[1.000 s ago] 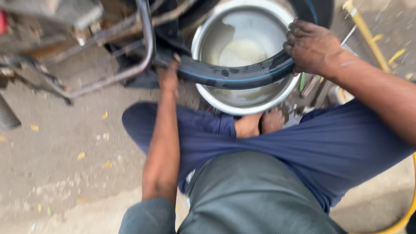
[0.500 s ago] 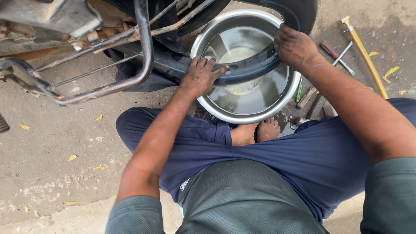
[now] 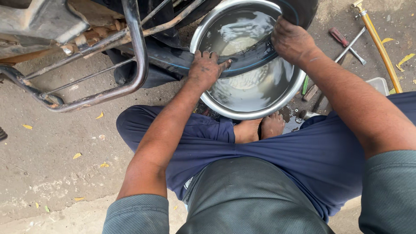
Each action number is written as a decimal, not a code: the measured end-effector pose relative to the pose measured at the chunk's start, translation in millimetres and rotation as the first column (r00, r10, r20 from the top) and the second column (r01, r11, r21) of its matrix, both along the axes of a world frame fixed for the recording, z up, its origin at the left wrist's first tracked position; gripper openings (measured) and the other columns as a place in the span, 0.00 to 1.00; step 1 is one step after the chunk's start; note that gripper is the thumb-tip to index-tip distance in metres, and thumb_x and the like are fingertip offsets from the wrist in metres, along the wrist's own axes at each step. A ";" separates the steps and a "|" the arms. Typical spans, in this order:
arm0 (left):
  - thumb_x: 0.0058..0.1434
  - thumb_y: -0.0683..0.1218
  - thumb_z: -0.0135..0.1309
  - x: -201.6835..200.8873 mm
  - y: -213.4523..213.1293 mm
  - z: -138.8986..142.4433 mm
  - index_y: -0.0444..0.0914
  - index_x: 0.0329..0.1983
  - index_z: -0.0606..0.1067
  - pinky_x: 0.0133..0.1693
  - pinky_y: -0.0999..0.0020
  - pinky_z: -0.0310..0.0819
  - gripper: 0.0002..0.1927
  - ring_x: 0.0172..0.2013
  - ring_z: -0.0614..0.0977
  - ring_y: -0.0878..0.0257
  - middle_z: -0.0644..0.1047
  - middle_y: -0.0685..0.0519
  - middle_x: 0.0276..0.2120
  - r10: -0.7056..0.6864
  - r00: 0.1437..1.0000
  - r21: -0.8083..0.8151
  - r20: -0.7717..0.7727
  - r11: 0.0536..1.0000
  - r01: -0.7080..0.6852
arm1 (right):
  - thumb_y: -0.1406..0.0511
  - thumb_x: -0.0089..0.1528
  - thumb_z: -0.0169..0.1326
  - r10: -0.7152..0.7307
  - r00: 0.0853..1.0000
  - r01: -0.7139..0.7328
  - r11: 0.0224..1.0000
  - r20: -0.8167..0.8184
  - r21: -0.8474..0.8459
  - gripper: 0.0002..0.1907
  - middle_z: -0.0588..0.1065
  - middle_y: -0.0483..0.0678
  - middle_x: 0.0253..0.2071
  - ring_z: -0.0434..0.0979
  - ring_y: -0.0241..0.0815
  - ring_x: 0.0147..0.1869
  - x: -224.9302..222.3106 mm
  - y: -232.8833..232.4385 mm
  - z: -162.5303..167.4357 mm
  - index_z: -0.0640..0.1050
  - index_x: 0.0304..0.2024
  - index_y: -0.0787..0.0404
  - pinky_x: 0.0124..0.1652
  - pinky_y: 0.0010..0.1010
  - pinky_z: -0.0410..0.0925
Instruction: The person sits on the ground and repeatedly dips a motorcycle tire into a metal bowl of water, scrubbing the tire surface with their hands. The person lifts and rotates the tire to clean different sections.
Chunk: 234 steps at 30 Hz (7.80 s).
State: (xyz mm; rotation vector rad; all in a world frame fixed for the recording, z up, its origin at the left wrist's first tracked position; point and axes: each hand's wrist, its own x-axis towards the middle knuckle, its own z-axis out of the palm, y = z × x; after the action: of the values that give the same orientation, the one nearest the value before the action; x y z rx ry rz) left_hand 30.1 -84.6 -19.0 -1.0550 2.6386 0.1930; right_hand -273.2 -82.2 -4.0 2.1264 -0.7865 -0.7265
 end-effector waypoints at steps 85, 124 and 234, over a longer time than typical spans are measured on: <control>0.60 0.42 0.59 -27.7 -11.3 8.4 0.56 0.72 0.65 0.62 0.39 0.57 0.37 0.60 0.71 0.45 0.71 0.40 0.58 0.060 0.971 0.110 0.231 0.990 -0.087 | 0.54 0.62 0.51 -0.060 0.983 0.068 0.997 -0.173 0.040 0.20 0.74 0.39 0.59 0.65 0.42 0.71 29.8 -15.0 -12.5 0.77 0.56 0.49 0.72 0.46 0.43; 0.56 0.47 0.68 141.1 14.1 -11.4 0.37 0.63 0.68 0.54 0.63 0.68 0.33 0.52 0.76 0.58 0.76 0.49 0.53 0.677 -0.728 0.968 -0.111 0.241 0.077 | 0.50 0.53 0.63 -0.484 0.874 0.398 0.772 0.052 0.495 0.16 0.79 0.44 0.42 0.75 0.40 0.57 77.2 108.1 136.7 0.83 0.36 0.51 0.64 0.32 0.60; 0.54 0.63 0.65 111.3 36.1 -20.6 0.27 0.55 0.71 0.54 0.54 0.71 0.40 0.52 0.79 0.44 0.78 0.35 0.50 0.926 -0.079 0.688 -0.368 0.215 -0.693 | 0.38 0.46 0.66 -0.595 0.793 0.432 0.700 0.130 0.569 0.44 0.75 0.51 0.58 0.67 0.50 0.70 61.4 43.7 86.8 0.78 0.58 0.51 0.70 0.39 0.54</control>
State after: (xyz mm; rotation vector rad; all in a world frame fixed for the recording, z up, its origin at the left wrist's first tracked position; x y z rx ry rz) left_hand 141.5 -48.5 -39.6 -2.8795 1.6598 1.5817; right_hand -211.8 -38.5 82.8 2.5578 -1.5651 -0.9994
